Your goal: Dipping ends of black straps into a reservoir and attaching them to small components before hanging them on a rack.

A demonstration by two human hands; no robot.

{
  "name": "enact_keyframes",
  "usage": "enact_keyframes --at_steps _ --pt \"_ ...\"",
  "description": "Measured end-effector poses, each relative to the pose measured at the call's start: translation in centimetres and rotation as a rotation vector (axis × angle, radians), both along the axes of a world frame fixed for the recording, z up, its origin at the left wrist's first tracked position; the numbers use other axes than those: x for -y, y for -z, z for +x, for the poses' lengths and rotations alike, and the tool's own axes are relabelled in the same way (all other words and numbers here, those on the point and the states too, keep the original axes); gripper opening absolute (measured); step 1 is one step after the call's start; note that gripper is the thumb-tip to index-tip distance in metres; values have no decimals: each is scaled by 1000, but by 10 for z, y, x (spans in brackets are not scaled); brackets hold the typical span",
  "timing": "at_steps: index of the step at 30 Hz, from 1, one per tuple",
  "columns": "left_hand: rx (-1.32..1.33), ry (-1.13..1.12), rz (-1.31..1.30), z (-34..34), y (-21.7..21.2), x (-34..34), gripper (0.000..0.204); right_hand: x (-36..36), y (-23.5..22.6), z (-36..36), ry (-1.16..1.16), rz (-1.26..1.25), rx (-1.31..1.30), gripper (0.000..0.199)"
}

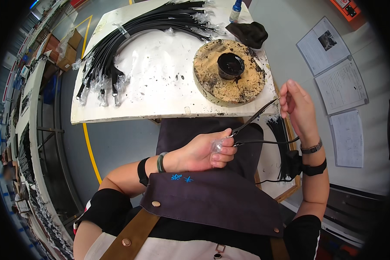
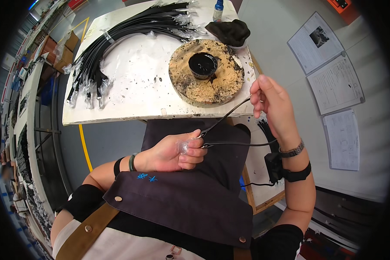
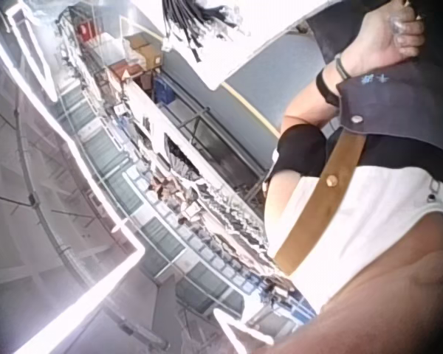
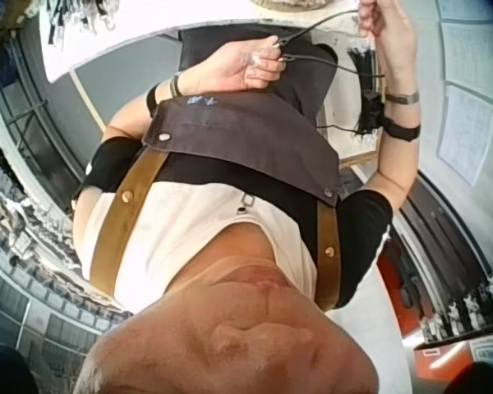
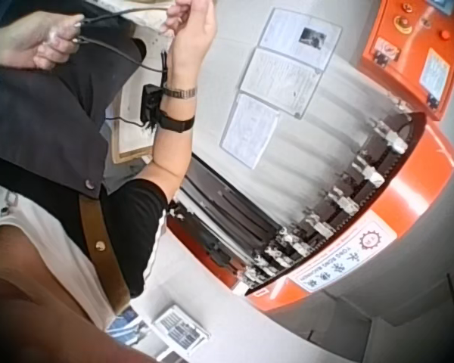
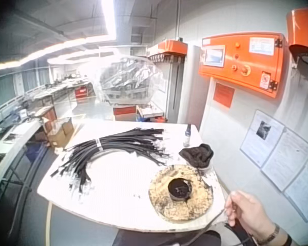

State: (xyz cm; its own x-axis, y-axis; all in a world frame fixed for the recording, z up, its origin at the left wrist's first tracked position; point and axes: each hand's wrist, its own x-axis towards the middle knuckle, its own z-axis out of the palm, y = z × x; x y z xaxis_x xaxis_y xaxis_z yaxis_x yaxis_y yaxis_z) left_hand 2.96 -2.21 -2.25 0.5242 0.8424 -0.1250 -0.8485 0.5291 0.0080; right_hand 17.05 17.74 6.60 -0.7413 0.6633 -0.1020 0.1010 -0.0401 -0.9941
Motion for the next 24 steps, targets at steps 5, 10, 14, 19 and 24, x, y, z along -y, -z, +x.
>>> enact_keyframes --at_steps 5,10,14,19,24 --pt "-11 2 -2 -1 0 0 40 -5 2 2 12 23 -7 33" --pt "-22 -2 -8 -1 0 0 41 -7 0 2 13 30 -6 33" --pt "-27 -5 -9 0 2 0 41 -6 0 2 11 26 -7 33" --pt "-28 -7 -15 0 2 1 41 -8 -1 3 41 16 -30 33" --pt "-28 -5 -22 0 2 1 41 -9 -2 4 50 33 -37 33"
